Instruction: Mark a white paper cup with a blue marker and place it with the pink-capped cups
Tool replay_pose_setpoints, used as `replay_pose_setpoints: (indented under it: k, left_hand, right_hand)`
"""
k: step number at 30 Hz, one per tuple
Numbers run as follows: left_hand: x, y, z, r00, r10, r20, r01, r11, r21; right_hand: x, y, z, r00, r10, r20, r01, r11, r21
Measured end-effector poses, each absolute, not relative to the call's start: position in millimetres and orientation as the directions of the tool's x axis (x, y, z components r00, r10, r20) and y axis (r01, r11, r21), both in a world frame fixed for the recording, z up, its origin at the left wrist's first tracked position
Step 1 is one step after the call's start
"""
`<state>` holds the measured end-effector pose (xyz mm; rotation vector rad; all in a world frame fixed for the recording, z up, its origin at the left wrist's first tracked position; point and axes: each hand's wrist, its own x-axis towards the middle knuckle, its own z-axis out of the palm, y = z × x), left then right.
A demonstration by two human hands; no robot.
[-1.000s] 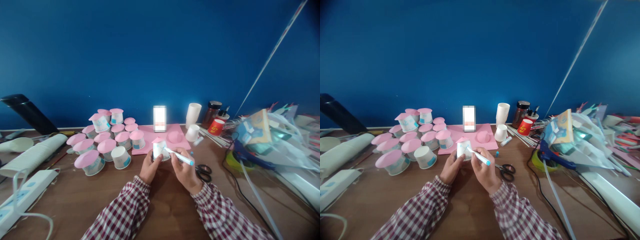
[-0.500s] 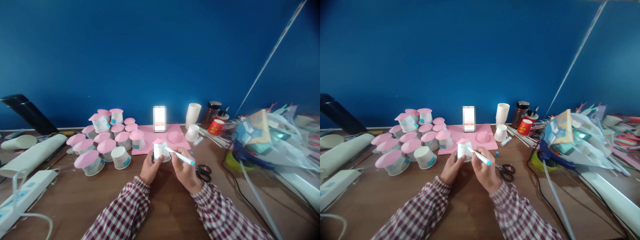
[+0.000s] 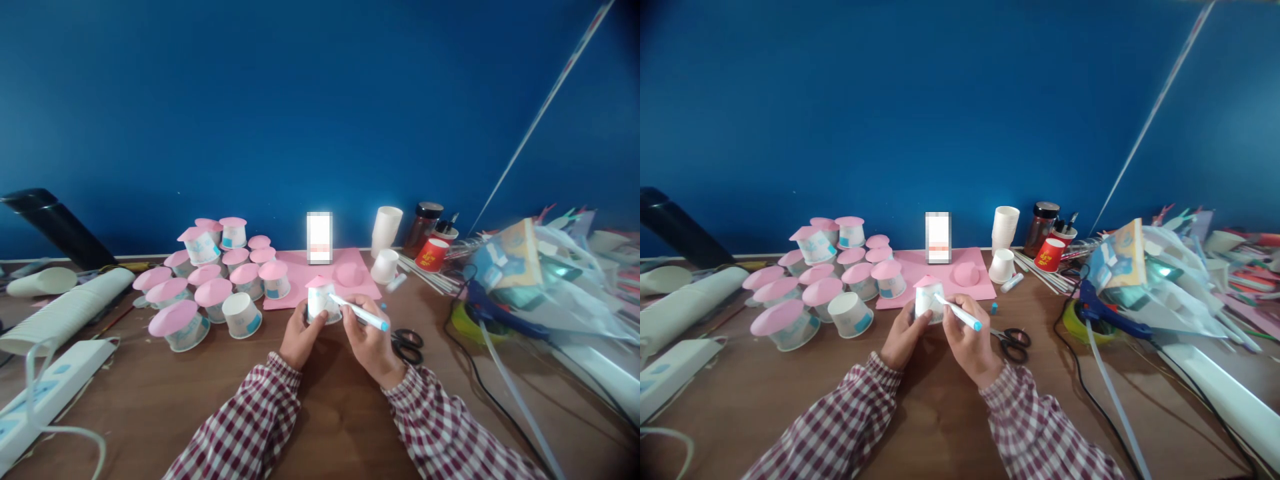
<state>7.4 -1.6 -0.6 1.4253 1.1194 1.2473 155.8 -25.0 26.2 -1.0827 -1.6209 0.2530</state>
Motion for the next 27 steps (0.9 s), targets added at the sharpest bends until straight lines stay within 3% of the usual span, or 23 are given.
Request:
replay_pose_setpoints:
  k: [16, 27]
  left_hand:
    - [6.2, 1.2, -6.3, 0.04, 0.987, 0.153, 0.038, -0.154, 0.987]
    - [8.9, 0.9, -9.1, 0.062, 0.994, 0.088, -0.138, -0.079, 0.987]
  right_hand:
    - [154.7, -26.4, 28.4, 0.023, 0.732, 0.68, 0.541, 0.563, -0.625]
    - [155.6, -26.1, 27.3, 0.062, 0.726, 0.685, 0.516, 0.564, -0.644]
